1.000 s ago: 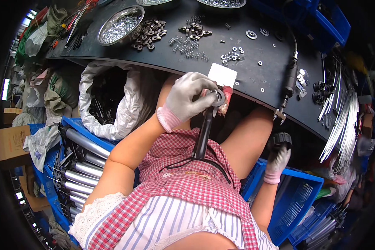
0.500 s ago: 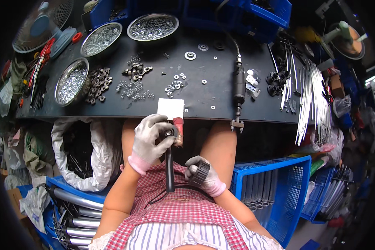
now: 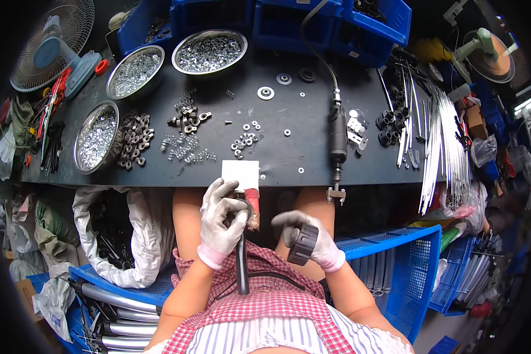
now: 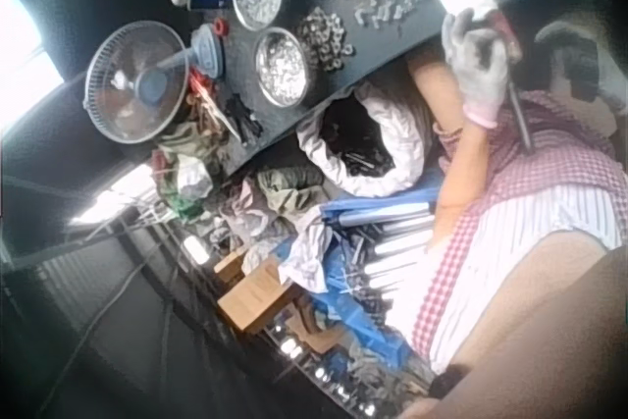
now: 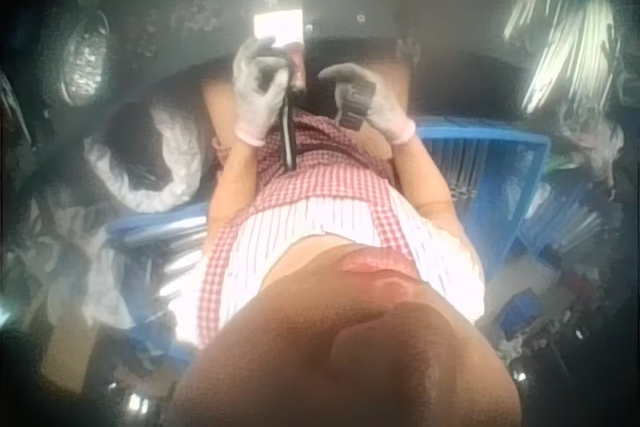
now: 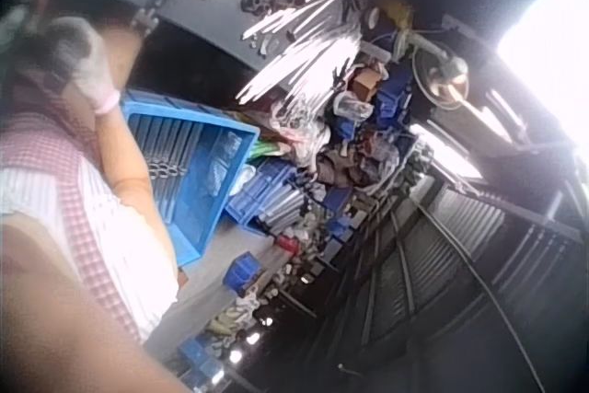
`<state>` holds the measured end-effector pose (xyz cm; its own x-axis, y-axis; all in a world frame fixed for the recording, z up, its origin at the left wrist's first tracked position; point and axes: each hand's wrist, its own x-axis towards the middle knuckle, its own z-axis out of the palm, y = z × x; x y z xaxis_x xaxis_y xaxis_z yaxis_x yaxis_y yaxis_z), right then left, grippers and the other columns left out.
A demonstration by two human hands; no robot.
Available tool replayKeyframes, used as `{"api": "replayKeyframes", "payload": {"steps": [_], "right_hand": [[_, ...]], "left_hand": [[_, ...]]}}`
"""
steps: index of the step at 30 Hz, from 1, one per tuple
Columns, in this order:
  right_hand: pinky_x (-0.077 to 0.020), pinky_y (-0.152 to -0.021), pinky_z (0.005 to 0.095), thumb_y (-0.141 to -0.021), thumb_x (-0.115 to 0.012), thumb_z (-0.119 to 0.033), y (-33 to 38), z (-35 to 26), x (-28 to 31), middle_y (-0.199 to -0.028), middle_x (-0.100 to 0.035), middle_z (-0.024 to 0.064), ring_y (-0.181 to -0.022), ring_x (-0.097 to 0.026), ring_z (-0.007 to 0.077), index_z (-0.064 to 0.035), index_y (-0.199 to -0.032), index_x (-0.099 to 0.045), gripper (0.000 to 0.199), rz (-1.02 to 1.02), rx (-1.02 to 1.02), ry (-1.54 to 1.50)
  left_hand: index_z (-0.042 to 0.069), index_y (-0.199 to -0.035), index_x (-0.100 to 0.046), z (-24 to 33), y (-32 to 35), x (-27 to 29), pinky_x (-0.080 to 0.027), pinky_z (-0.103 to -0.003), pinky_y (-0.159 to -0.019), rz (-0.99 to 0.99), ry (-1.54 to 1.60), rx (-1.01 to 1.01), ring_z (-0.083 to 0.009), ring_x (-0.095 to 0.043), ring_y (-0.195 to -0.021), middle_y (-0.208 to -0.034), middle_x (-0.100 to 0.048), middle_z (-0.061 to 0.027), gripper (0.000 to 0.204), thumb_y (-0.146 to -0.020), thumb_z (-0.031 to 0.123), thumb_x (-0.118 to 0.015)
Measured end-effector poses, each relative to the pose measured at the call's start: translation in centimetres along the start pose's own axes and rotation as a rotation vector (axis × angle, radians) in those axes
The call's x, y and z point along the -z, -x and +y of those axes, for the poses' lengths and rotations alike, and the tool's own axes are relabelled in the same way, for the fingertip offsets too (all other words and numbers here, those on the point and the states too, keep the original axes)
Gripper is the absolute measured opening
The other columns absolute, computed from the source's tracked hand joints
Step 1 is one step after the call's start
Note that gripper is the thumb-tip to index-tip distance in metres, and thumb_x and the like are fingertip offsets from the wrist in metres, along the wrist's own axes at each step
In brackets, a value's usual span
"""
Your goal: The recorder assembles mechanical hand tools (likely grease or caulking guns) by attaching handles, washers, and tubes using hand tools.
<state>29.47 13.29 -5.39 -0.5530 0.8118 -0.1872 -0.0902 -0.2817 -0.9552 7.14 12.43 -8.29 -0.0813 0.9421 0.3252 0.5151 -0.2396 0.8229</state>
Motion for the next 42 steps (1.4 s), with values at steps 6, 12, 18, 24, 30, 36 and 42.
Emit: {"api": "replayKeyframes", "payload": {"steps": [6, 12, 18, 24, 30, 36, 42], "right_hand": [[-0.0454, -0.080, 0.0233, -0.078, -0.065, -0.008, -6.6, -4.1, -1.9, -0.098, -0.059, 0.0043, -0.088, -0.055, 0.0101, 0.0008, -0.131, -0.040, 0.059, -0.048, 0.039, 0.031], [-0.0467, -0.079, 0.0241, -0.084, -0.061, -0.008, -9.2, -7.1, -0.5, -0.093, -0.060, 0.0027, -0.089, -0.057, 0.0095, -0.0029, -0.106, -0.057, 0.023, 0.153, 0.293, 0.179], [-0.0491, -0.075, 0.0253, -0.080, -0.065, -0.004, -19.5, -10.8, 11.7, -0.086, -0.065, 0.0050, -0.080, -0.062, 0.0131, -0.0033, -0.096, -0.060, 0.017, 0.479, 0.366, 0.514], [-0.0477, -0.093, 0.0373, -0.073, -0.071, -0.019, -26.6, -11.2, 16.1, -0.113, -0.064, 0.0190, -0.107, -0.061, 0.0326, -0.0058, -0.116, -0.063, 0.046, 0.535, -0.181, 1.589], [-0.0501, -0.084, 0.0345, -0.077, -0.063, -0.015, -27.3, -10.4, 17.5, -0.097, -0.069, 0.0176, -0.092, -0.067, 0.0280, -0.0017, -0.104, -0.068, 0.031, 0.576, 0.016, 1.223], [-0.0439, -0.059, 0.0218, -0.088, -0.062, -0.019, -12.6, -7.5, 4.4, -0.087, -0.062, 0.0016, -0.065, -0.055, 0.0076, -0.0018, -0.106, -0.064, 0.024, -0.078, 0.181, 0.243], [-0.0442, -0.057, 0.0228, -0.086, -0.066, -0.020, -7.2, -5.7, -2.9, -0.070, -0.061, -0.0003, -0.062, -0.055, 0.0062, 0.0036, -0.096, -0.066, 0.026, -0.105, -0.282, 0.395]], "left_hand": [[0.009, -0.092, -0.063, 0.2, 0.3, -0.8, -0.034, -0.047, -0.102, 0.092, -0.048, -0.014, -0.0377, -0.044, -0.122, -0.120, -0.056, -0.0137, 0.021, -0.073, 0.013, -0.068], [0.008, -0.123, -0.050, 0.0, 0.5, 1.4, -0.033, -0.048, -0.105, 0.031, -0.106, -0.060, -0.0388, -0.040, -0.125, -0.128, -0.048, -0.0164, 0.068, -0.068, 0.039, -0.075], [0.004, -0.137, -0.039, -0.6, 1.8, -0.6, -0.041, -0.045, -0.100, 0.098, 0.100, -0.090, -0.0365, -0.052, -0.116, -0.127, -0.052, -0.0194, 0.076, -0.073, 0.027, -0.073], [0.005, -0.142, -0.032, -1.2, 1.9, -0.6, -0.043, -0.043, -0.096, 0.094, -0.058, -0.166, -0.0320, -0.057, -0.112, -0.126, -0.055, -0.0173, 0.083, -0.072, 0.019, -0.073], [0.004, -0.143, -0.030, -1.5, 1.8, -0.6, -0.043, -0.044, -0.092, 0.094, -0.027, -0.209, -0.0334, -0.059, -0.106, -0.124, -0.057, -0.0171, 0.086, -0.071, 0.021, -0.074], [0.008, -0.147, -0.019, -1.7, 1.4, -1.1, -0.043, -0.043, -0.098, 0.115, 0.118, -0.174, -0.0342, -0.058, -0.110, -0.125, -0.053, -0.0214, 0.098, -0.068, 0.014, -0.076], [0.009, -0.144, -0.023, -1.7, 1.7, -1.1, -0.033, -0.049, -0.106, 0.123, 0.262, -0.072, -0.0423, -0.041, -0.124, -0.131, -0.046, -0.0225, 0.111, -0.053, 0.030, -0.082]]}}
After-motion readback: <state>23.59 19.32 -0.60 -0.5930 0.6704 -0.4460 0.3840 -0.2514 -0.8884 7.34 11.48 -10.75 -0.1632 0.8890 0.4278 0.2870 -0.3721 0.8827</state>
